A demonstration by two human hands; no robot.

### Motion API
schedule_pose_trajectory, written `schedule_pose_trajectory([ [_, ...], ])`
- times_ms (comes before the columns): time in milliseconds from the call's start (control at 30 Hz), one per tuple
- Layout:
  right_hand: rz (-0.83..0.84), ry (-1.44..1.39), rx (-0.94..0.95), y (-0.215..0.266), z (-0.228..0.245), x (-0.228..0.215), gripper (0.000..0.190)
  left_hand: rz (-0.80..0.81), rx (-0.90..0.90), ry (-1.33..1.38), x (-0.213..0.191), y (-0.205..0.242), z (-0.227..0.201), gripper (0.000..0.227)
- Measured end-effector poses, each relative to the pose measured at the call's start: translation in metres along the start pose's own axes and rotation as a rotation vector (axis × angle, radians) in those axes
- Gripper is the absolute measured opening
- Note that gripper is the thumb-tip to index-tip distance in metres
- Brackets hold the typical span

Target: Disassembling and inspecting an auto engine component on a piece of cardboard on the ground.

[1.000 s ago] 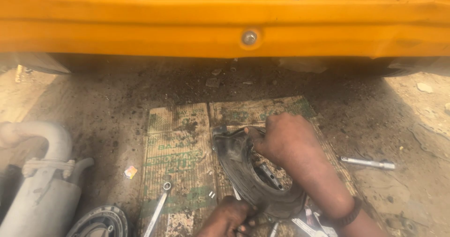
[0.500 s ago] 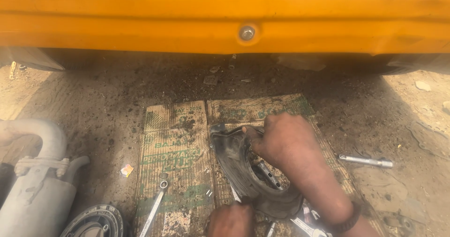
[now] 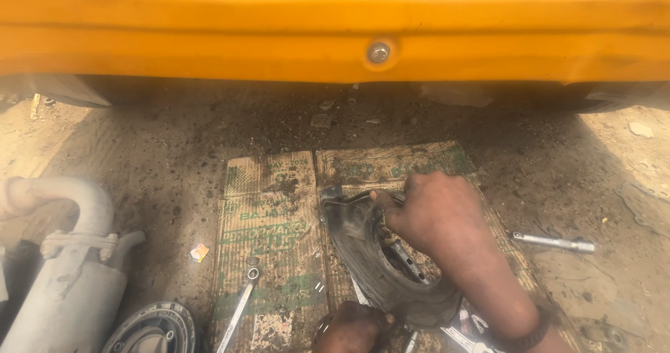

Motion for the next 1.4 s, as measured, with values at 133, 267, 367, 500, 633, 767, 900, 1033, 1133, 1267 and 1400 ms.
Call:
schedule_pose_trajectory([
  [133,-0.036,0.028,0.008,-0.004,-0.010,0.010,0.067,-0.138,-0.473,0.529,-0.101,0.070,-0.094,0.029],
  [267,-0.007,-0.023,0.042,-0.005,-0.015,0.009,0.073,0.120,-0.465,0.461,-0.097,0.065,-0.082,0.029],
  [367,-0.001,-0.026,0.049,-0.007,-0.017,0.007,0.070,0.232,-0.496,0.617,-0.052,0.036,-0.038,0.025],
  [500,0.034,-0.046,0.095,-0.002,-0.014,0.009,0.070,0.626,-0.517,1.704,0.006,0.016,0.024,0.017],
  [633,0.027,-0.044,0.080,-0.005,-0.014,0.010,0.068,0.355,-0.523,1.243,-0.031,0.039,-0.009,0.019],
  [767,0.033,-0.060,0.064,-0.004,-0.017,0.008,0.065,-0.252,-0.423,0.278,-0.095,0.060,-0.061,0.025],
  [900,0.093,-0.124,0.099,0.001,-0.014,0.005,0.064,-0.180,-0.606,0.382,-0.162,0.095,-0.110,0.027],
  [1033,-0.007,-0.011,0.009,-0.005,-0.007,0.003,0.067,-0.115,-0.496,0.353,-0.120,0.082,-0.119,0.025],
  [1133,0.012,0.027,0.038,-0.006,-0.010,0.009,0.070,-0.194,-0.324,-0.061,-0.082,0.073,-0.128,0.018],
  [1267,-0.052,0.021,-0.018,-0.002,-0.006,0.012,0.061,-0.228,-0.244,-0.041,-0.077,0.069,-0.138,0.032],
  [1400,-0.010,0.044,0.013,0.008,0.011,0.004,0.068,0.031,-0.462,0.512,-0.084,0.062,-0.107,0.029],
])
Point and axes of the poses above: each hand's wrist, its own y-axis away from the middle knuckle, its own x-axis out of the palm, z = x × y, the point moved 3 cm from there along -y, towards the middle knuckle, and after that the axes turned 3 degrees about -y, right-handed, at the moved point
